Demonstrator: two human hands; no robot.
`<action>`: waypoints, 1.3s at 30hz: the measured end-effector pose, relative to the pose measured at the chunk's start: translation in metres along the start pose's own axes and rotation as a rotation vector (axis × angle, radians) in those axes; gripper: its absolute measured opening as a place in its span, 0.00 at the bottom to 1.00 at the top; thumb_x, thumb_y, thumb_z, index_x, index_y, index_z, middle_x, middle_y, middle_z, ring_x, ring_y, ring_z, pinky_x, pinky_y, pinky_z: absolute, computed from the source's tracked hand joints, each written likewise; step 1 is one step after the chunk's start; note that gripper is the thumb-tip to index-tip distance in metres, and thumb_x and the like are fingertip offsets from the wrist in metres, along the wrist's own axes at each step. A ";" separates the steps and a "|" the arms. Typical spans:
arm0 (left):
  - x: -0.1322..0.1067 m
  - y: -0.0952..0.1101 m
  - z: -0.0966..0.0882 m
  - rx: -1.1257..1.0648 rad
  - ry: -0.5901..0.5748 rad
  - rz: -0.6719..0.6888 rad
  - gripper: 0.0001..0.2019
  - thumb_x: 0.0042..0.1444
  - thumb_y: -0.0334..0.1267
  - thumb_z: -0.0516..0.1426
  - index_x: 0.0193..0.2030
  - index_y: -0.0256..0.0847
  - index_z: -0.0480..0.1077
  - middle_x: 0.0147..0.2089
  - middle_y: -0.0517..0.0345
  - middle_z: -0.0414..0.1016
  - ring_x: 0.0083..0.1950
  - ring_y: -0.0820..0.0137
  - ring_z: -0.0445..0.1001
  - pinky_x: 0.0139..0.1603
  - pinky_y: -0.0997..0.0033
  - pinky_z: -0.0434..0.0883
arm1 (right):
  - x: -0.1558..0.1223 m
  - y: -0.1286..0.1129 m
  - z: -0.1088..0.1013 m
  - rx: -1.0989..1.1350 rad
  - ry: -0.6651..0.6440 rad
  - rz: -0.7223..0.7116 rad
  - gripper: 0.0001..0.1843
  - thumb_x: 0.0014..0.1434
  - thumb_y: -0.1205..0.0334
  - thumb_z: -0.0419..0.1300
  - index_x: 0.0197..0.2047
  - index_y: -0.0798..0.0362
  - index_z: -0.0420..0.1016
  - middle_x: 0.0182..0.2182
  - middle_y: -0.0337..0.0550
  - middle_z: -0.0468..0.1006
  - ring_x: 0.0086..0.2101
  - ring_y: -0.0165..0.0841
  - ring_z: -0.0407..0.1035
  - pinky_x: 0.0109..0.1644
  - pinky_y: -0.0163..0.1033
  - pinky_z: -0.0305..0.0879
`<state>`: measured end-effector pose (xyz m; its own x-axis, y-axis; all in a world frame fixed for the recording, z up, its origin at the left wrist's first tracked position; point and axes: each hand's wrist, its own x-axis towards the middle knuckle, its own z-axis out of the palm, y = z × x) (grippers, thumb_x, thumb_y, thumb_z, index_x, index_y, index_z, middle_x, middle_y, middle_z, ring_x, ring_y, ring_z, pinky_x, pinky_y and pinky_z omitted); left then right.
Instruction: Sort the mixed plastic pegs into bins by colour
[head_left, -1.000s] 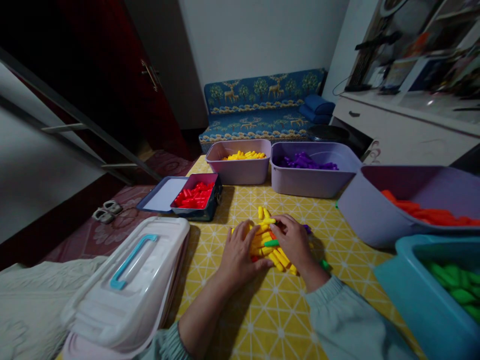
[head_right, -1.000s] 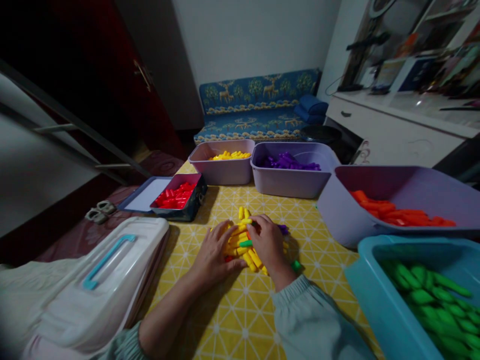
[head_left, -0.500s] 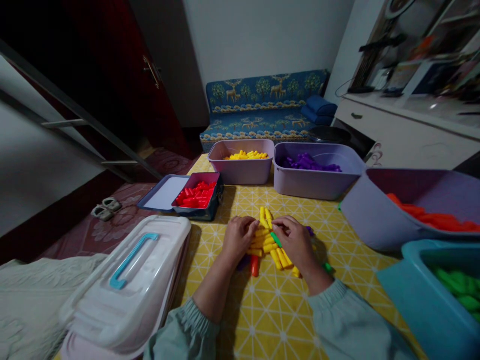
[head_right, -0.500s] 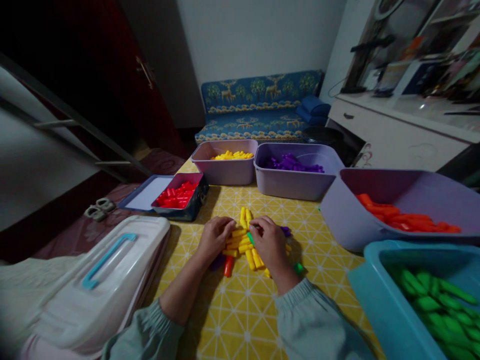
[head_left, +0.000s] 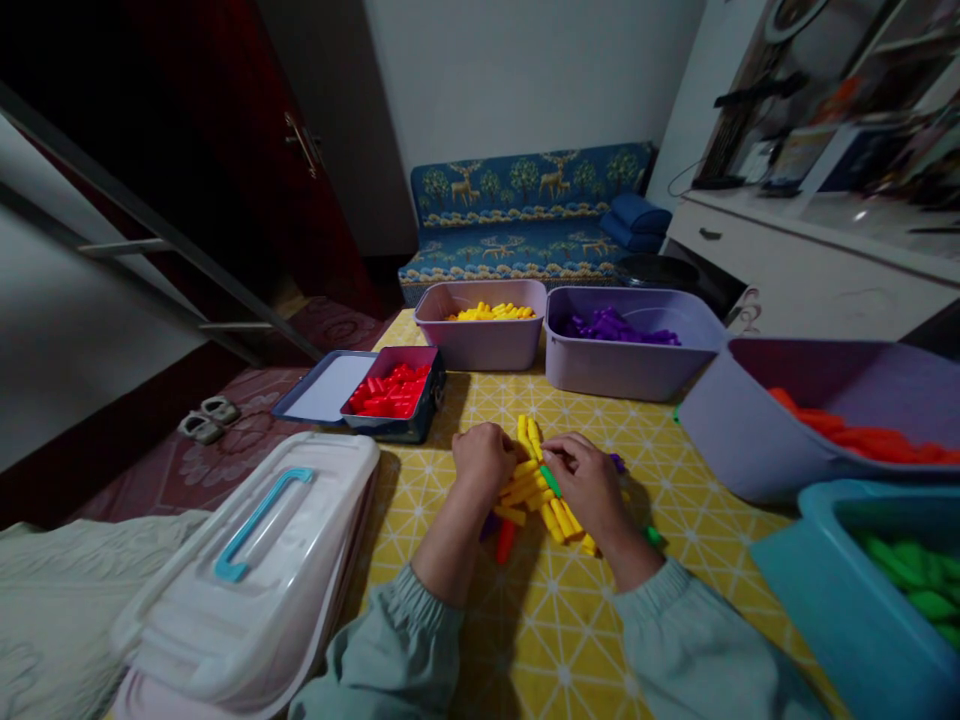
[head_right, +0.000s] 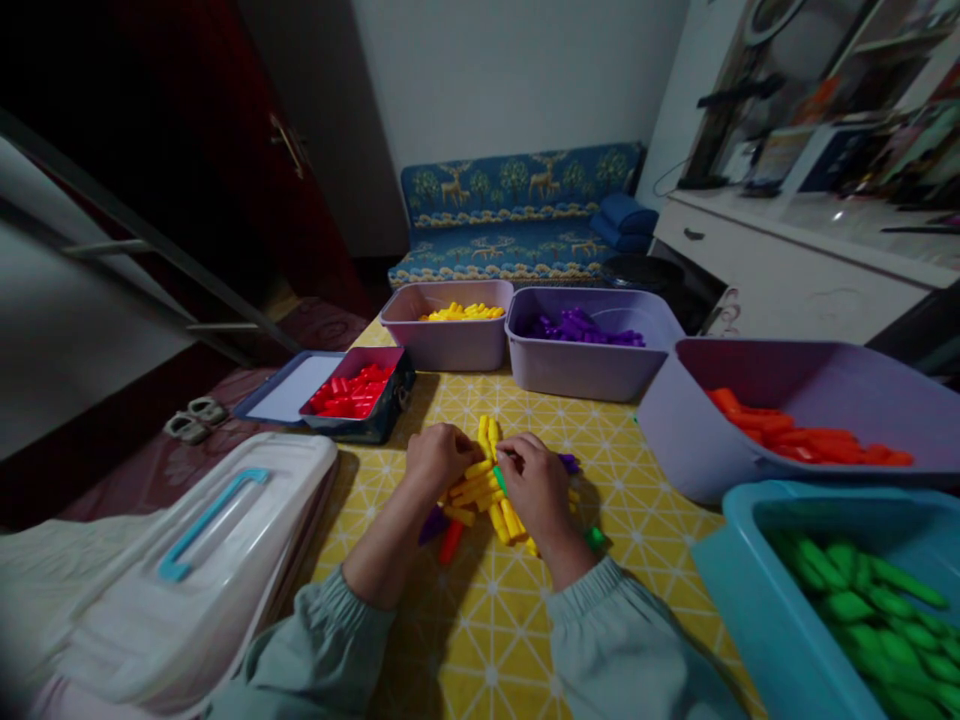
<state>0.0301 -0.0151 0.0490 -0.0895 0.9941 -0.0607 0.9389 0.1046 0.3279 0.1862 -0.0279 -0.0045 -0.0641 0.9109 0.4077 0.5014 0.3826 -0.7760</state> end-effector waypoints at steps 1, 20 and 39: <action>0.000 -0.001 0.004 -0.013 0.013 0.003 0.08 0.51 0.42 0.61 0.33 0.45 0.81 0.36 0.49 0.82 0.42 0.59 0.79 0.49 0.60 0.66 | 0.000 0.000 0.000 -0.005 0.001 -0.001 0.07 0.58 0.67 0.56 0.35 0.53 0.76 0.36 0.45 0.77 0.36 0.34 0.72 0.39 0.38 0.69; -0.014 -0.021 -0.063 -1.508 0.444 0.290 0.13 0.50 0.45 0.65 0.30 0.38 0.69 0.44 0.54 0.75 0.46 0.71 0.73 0.50 0.72 0.68 | 0.000 0.000 -0.002 -0.005 -0.027 0.021 0.07 0.58 0.63 0.56 0.34 0.52 0.76 0.35 0.44 0.77 0.36 0.36 0.71 0.41 0.40 0.66; -0.046 0.011 -0.113 -1.330 0.313 0.457 0.13 0.51 0.45 0.65 0.31 0.39 0.68 0.41 0.54 0.77 0.46 0.68 0.75 0.51 0.68 0.71 | 0.003 0.000 0.001 -0.064 0.010 -0.010 0.07 0.58 0.65 0.55 0.33 0.52 0.75 0.34 0.44 0.78 0.37 0.36 0.72 0.43 0.41 0.66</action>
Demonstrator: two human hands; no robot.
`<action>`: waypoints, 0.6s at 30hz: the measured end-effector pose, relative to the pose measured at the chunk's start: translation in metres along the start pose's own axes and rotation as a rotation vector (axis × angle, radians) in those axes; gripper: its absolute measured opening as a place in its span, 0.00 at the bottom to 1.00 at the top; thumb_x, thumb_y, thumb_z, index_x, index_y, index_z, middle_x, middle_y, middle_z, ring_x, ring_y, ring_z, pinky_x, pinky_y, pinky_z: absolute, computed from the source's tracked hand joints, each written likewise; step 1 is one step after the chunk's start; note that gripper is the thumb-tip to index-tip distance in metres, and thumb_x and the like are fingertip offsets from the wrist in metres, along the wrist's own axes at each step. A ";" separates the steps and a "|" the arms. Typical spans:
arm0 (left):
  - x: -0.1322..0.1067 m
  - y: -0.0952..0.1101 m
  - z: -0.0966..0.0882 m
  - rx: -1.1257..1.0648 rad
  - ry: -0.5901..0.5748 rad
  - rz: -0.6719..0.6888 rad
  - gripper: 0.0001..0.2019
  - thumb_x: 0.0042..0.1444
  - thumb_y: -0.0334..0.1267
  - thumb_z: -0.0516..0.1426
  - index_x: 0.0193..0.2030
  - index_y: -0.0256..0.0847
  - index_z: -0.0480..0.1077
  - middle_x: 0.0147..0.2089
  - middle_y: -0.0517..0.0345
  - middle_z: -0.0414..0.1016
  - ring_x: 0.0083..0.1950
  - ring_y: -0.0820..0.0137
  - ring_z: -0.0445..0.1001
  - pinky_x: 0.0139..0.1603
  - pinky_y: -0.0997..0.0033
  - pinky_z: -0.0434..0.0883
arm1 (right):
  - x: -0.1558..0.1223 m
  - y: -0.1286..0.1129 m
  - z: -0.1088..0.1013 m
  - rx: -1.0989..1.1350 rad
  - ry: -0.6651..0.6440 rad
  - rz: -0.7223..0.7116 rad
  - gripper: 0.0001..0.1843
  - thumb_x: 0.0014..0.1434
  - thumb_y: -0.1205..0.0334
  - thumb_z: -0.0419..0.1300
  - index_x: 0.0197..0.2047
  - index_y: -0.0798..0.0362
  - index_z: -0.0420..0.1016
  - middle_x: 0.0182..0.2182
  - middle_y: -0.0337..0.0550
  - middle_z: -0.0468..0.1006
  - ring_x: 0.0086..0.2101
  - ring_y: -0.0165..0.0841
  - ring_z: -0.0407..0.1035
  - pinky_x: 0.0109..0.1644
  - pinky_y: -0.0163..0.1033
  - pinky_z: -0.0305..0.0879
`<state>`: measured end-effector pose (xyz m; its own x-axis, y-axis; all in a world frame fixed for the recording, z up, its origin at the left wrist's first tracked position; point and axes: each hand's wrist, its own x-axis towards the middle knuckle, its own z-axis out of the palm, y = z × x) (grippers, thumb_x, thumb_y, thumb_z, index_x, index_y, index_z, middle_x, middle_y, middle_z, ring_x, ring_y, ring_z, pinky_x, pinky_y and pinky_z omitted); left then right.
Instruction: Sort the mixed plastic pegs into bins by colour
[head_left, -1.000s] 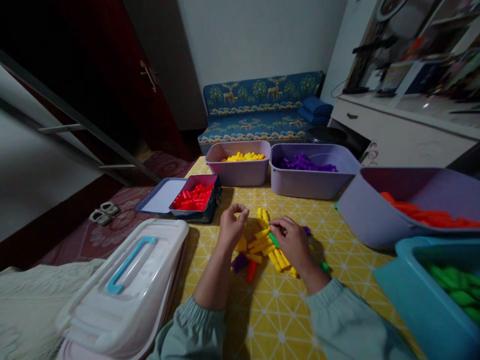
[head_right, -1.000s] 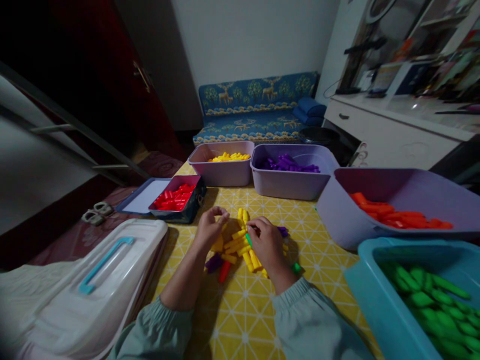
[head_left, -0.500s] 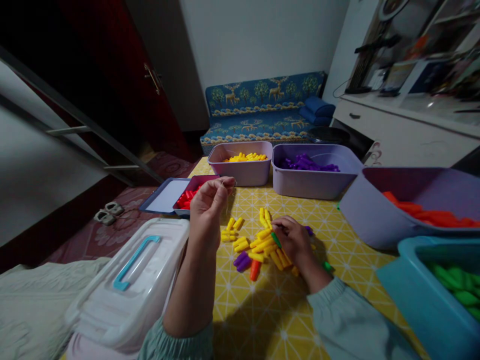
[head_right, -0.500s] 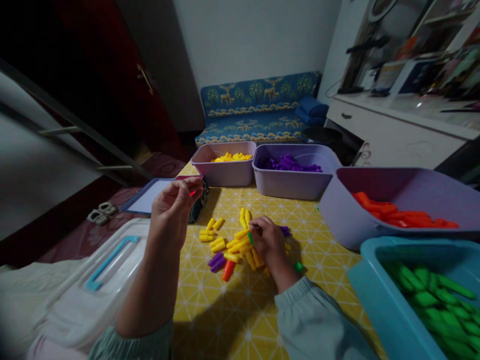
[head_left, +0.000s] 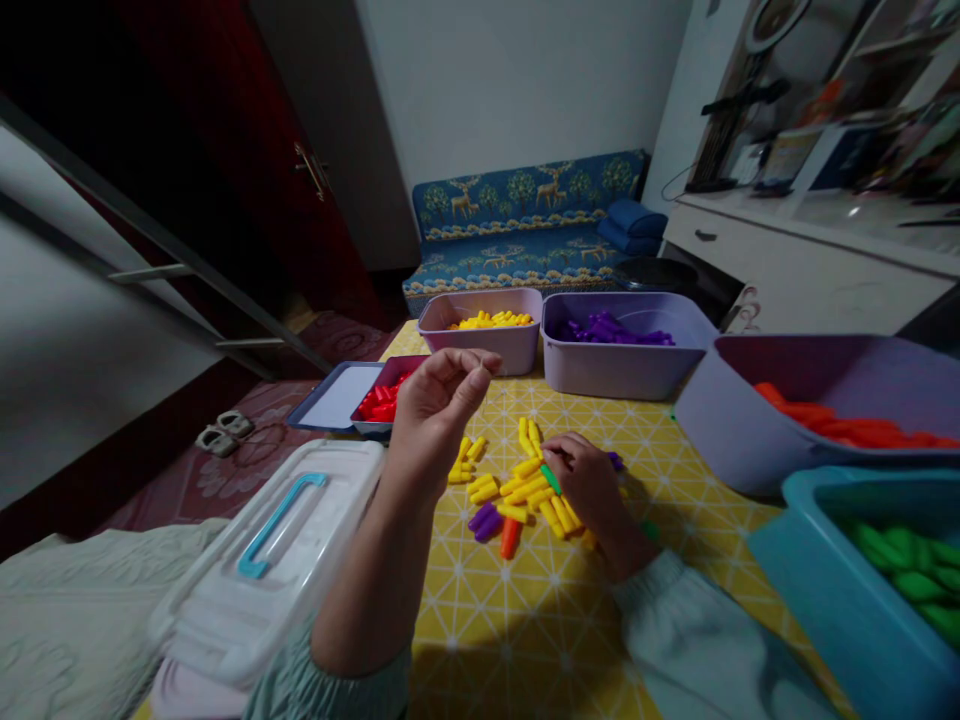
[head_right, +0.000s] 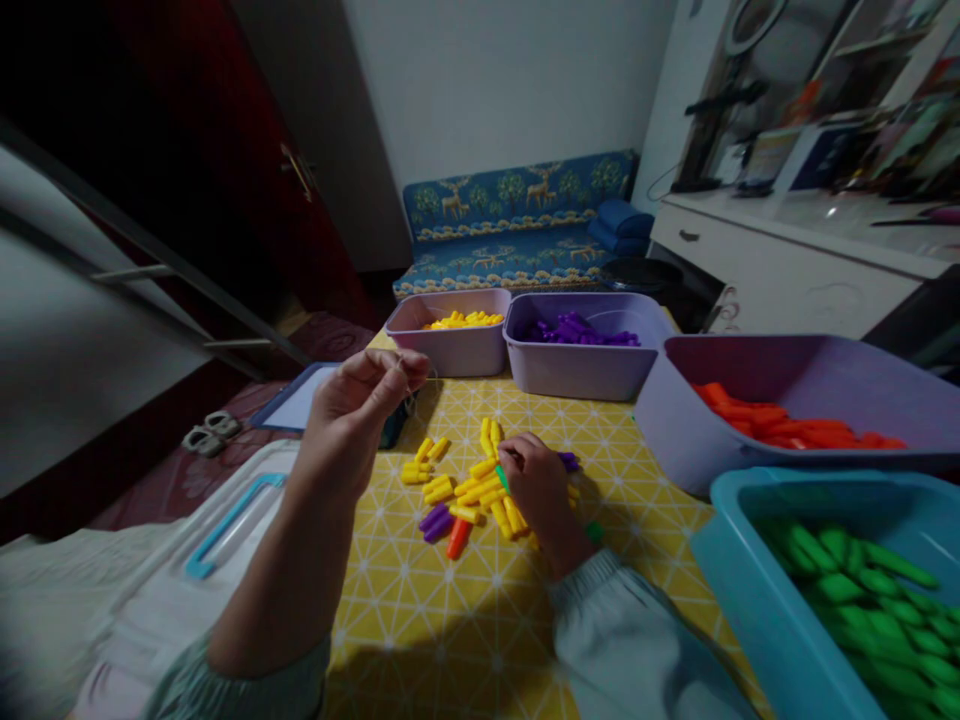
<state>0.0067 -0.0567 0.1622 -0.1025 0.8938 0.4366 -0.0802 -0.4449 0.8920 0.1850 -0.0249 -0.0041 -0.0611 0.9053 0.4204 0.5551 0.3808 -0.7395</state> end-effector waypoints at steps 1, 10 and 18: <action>-0.003 -0.003 -0.001 0.020 -0.022 -0.010 0.13 0.51 0.44 0.65 0.31 0.39 0.68 0.41 0.54 0.77 0.45 0.68 0.75 0.50 0.70 0.71 | 0.000 0.000 0.000 0.001 0.008 -0.002 0.07 0.58 0.65 0.55 0.32 0.52 0.75 0.34 0.44 0.78 0.36 0.36 0.72 0.44 0.41 0.65; -0.037 -0.007 -0.034 0.455 -0.124 -0.024 0.07 0.55 0.41 0.61 0.33 0.40 0.69 0.43 0.50 0.76 0.47 0.63 0.75 0.49 0.68 0.71 | -0.001 -0.001 -0.002 0.076 -0.028 0.025 0.07 0.58 0.64 0.56 0.33 0.53 0.76 0.34 0.44 0.77 0.35 0.34 0.71 0.41 0.39 0.66; -0.109 0.050 -0.087 0.859 -0.322 -0.057 0.02 0.53 0.40 0.59 0.31 0.49 0.73 0.38 0.54 0.78 0.39 0.61 0.77 0.39 0.64 0.76 | -0.003 0.001 -0.001 0.070 0.003 -0.028 0.07 0.58 0.66 0.55 0.33 0.52 0.75 0.34 0.44 0.77 0.35 0.34 0.71 0.41 0.38 0.67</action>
<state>-0.0721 -0.1815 0.1488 0.1702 0.9430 0.2861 0.7011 -0.3199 0.6373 0.1862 -0.0272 -0.0054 -0.0727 0.8937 0.4427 0.4942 0.4178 -0.7623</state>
